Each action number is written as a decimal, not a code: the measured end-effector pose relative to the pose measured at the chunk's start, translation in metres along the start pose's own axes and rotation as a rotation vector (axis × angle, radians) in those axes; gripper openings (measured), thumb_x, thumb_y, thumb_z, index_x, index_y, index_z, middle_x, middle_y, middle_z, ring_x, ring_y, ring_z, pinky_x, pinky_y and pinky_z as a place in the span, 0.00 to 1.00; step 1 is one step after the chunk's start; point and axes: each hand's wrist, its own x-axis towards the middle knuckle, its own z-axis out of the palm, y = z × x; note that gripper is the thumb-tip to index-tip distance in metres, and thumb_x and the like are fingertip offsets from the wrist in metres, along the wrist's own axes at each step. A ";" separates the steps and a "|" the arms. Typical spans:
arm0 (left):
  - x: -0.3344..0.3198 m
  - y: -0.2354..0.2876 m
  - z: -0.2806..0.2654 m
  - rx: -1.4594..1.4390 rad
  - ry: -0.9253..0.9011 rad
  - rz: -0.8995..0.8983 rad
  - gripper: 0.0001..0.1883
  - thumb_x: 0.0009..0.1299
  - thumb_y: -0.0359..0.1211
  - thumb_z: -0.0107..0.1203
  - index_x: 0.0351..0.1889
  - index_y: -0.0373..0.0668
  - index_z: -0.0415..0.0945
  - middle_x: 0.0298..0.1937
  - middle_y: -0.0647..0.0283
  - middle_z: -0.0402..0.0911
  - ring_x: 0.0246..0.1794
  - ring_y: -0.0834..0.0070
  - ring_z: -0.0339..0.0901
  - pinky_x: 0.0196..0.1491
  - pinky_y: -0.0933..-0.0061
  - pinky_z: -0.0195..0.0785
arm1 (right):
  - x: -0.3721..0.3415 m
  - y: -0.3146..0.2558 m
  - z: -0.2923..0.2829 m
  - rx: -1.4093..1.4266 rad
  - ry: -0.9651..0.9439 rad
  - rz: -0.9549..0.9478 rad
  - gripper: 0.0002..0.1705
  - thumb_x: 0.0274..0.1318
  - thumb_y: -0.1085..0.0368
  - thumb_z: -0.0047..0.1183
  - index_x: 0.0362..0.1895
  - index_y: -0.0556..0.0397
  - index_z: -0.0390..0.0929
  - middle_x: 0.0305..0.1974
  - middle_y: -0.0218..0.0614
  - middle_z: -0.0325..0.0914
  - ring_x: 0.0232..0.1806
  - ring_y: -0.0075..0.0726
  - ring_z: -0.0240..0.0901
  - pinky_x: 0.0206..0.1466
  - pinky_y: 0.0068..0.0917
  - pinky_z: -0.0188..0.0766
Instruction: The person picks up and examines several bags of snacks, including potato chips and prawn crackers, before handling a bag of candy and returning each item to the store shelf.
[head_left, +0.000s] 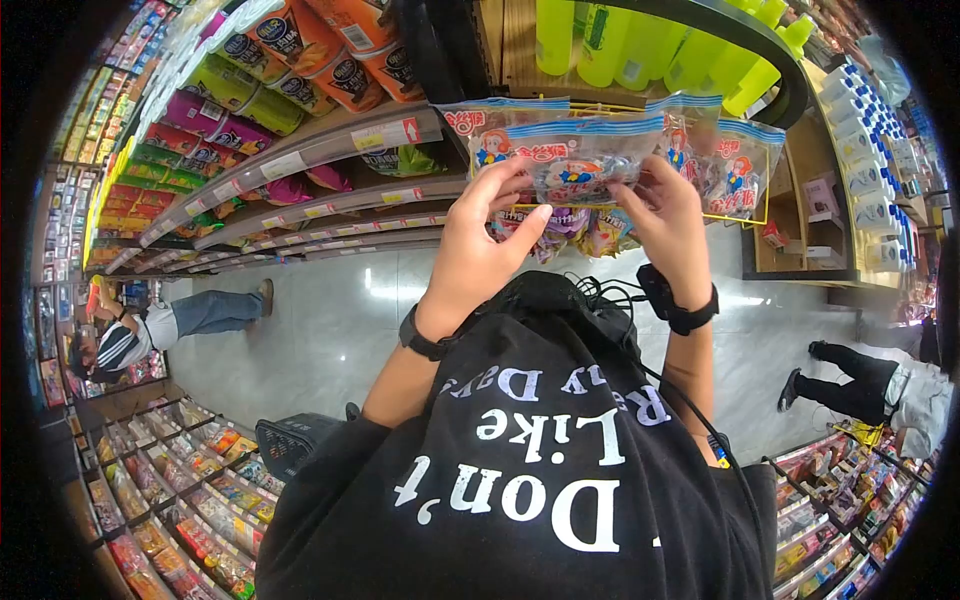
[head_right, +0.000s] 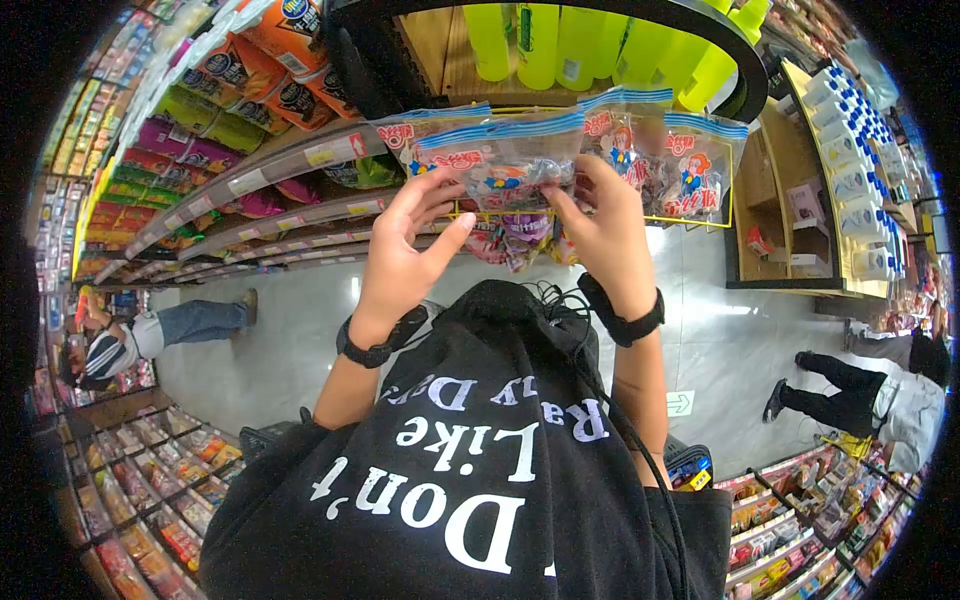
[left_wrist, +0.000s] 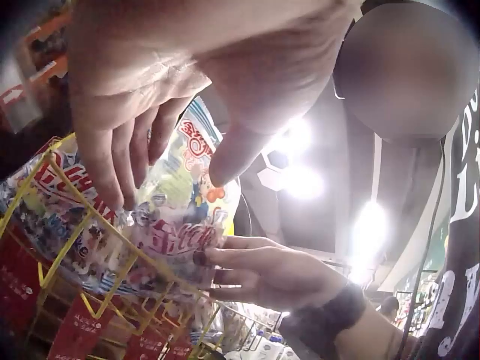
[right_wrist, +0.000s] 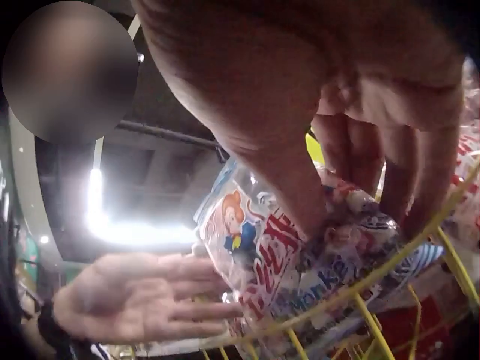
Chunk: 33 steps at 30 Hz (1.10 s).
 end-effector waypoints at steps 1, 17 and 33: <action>0.000 0.000 0.001 0.003 0.001 0.011 0.27 0.66 0.26 0.64 0.63 0.31 0.69 0.60 0.52 0.76 0.59 0.64 0.78 0.60 0.67 0.72 | -0.001 0.001 0.003 0.005 0.006 0.008 0.20 0.55 0.73 0.63 0.51 0.66 0.74 0.41 0.43 0.83 0.43 0.30 0.81 0.47 0.27 0.77; -0.001 0.007 0.009 0.048 0.022 0.111 0.28 0.66 0.23 0.61 0.65 0.36 0.69 0.63 0.55 0.72 0.60 0.67 0.76 0.60 0.67 0.70 | -0.006 -0.024 -0.004 -0.128 0.184 -0.093 0.23 0.55 0.71 0.65 0.54 0.63 0.75 0.42 0.42 0.84 0.44 0.31 0.81 0.51 0.29 0.77; -0.001 0.003 0.009 0.163 -0.021 0.087 0.35 0.66 0.26 0.64 0.71 0.42 0.63 0.56 0.59 0.74 0.53 0.71 0.77 0.55 0.69 0.72 | 0.043 -0.046 -0.071 -0.756 0.132 -0.386 0.23 0.57 0.69 0.56 0.59 0.49 0.77 0.53 0.42 0.79 0.53 0.53 0.74 0.56 0.39 0.71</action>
